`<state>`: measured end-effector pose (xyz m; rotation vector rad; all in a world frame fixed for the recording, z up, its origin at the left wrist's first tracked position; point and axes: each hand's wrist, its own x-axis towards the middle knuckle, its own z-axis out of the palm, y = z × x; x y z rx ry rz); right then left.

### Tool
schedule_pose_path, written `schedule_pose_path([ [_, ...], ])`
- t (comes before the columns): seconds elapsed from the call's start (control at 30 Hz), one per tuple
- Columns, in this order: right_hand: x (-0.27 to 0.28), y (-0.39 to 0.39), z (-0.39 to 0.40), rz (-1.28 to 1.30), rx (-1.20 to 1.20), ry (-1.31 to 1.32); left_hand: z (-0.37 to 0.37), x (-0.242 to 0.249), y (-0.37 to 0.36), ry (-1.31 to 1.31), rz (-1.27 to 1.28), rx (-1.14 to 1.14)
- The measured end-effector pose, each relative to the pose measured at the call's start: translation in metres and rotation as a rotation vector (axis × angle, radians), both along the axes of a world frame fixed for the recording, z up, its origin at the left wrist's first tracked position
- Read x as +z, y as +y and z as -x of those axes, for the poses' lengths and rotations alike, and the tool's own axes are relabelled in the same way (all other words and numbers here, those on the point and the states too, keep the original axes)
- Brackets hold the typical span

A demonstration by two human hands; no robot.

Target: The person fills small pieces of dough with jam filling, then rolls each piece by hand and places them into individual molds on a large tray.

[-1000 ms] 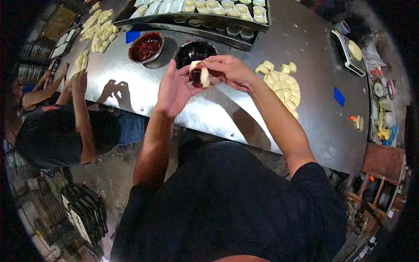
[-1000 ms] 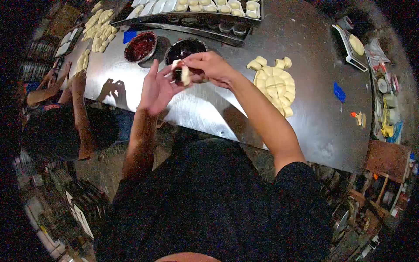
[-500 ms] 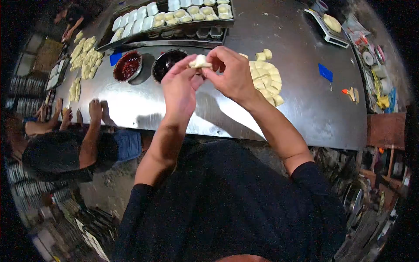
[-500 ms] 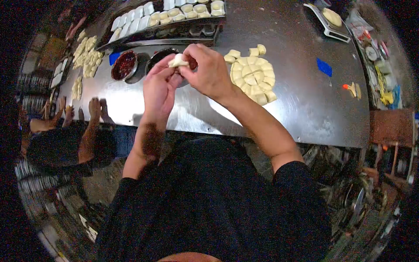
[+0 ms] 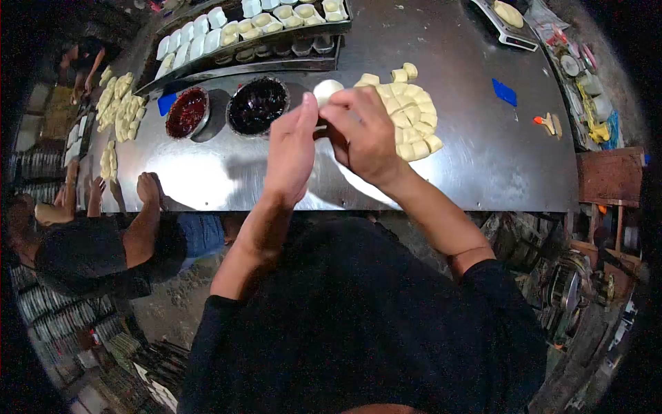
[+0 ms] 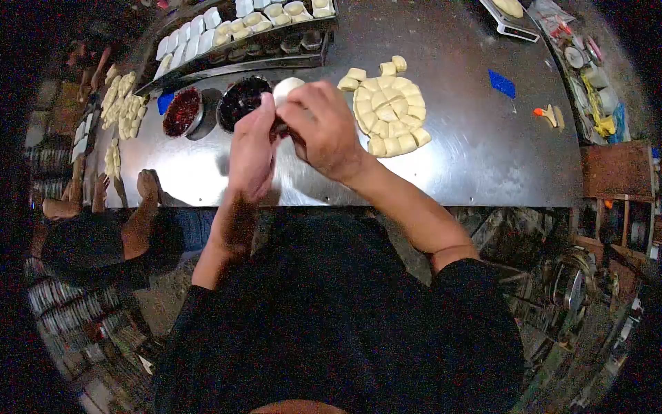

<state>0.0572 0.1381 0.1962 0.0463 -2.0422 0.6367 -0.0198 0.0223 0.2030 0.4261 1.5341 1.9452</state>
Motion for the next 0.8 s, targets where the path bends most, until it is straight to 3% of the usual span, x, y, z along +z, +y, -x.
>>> schedule_pose_path([
  [0.03, 0.002, -0.007, -0.004, -0.091, 0.006, 0.023, 0.0, -0.003, -0.002, 0.178, 0.073, 0.032],
  [0.07, -0.002, -0.01, -0.011, 0.033, 0.124, -0.027, 0.009, -0.002, -0.009, 0.242, 0.111, -0.019],
  [0.1, -0.003, -0.013, -0.015, 0.215, 0.174, 0.003, 0.01, -0.004, -0.01, 0.236, 0.112, -0.021],
  [0.17, 0.002, -0.012, -0.024, 0.366, -0.034, 0.071, 0.008, -0.008, -0.013, 0.122, 0.013, -0.002],
  [0.23, -0.003, -0.017, -0.013, 0.33, -0.009, -0.07, 0.006, -0.014, -0.02, 0.152, 0.063, -0.162],
  [0.3, -0.053, -0.014, -0.022, 0.369, 0.196, -0.298, 0.005, -0.038, -0.025, 0.055, 0.195, -0.338],
  [0.37, -0.101, -0.013, -0.048, 0.434, 0.071, -0.431, 0.013, -0.098, -0.042, 0.027, 0.314, -0.404],
  [0.43, -0.163, -0.007, -0.073, 0.173, -0.167, -0.643, 0.032, -0.135, -0.05, 0.184, 0.585, -0.388],
  [0.47, -0.181, -0.015, -0.076, 0.159, -0.169, -0.651, 0.033, -0.134, -0.039, 0.182, 0.583, -0.396],
  [0.53, -0.199, -0.04, -0.059, 0.098, -0.118, -0.8, 0.025, -0.126, -0.006, 0.348, 0.519, -0.254],
  [0.57, -0.21, -0.044, -0.037, 0.023, 0.001, -0.861, 0.021, -0.122, 0.017, 0.71, 0.553, -0.275],
  [0.6, -0.209, -0.049, -0.022, -0.002, -0.018, -0.681, 0.015, -0.124, 0.043, 0.764, 0.544, -0.342],
  [0.63, -0.256, -0.038, -0.004, -0.026, 0.113, -0.479, 0.008, -0.14, 0.066, 0.98, 0.609, -0.39],
  [0.7, -0.283, -0.016, 0.004, 0.732, 0.386, -0.48, -0.012, -0.131, 0.097, 1.275, 0.892, -0.635],
  [0.77, -0.235, 0.008, -0.027, 0.6, 0.213, -0.896, -0.033, -0.151, 0.109, 1.321, 0.907, -0.681],
  [0.8, -0.248, -0.015, -0.039, 0.545, 0.078, -0.632, -0.044, -0.163, 0.112, 1.243, 0.866, -0.678],
])
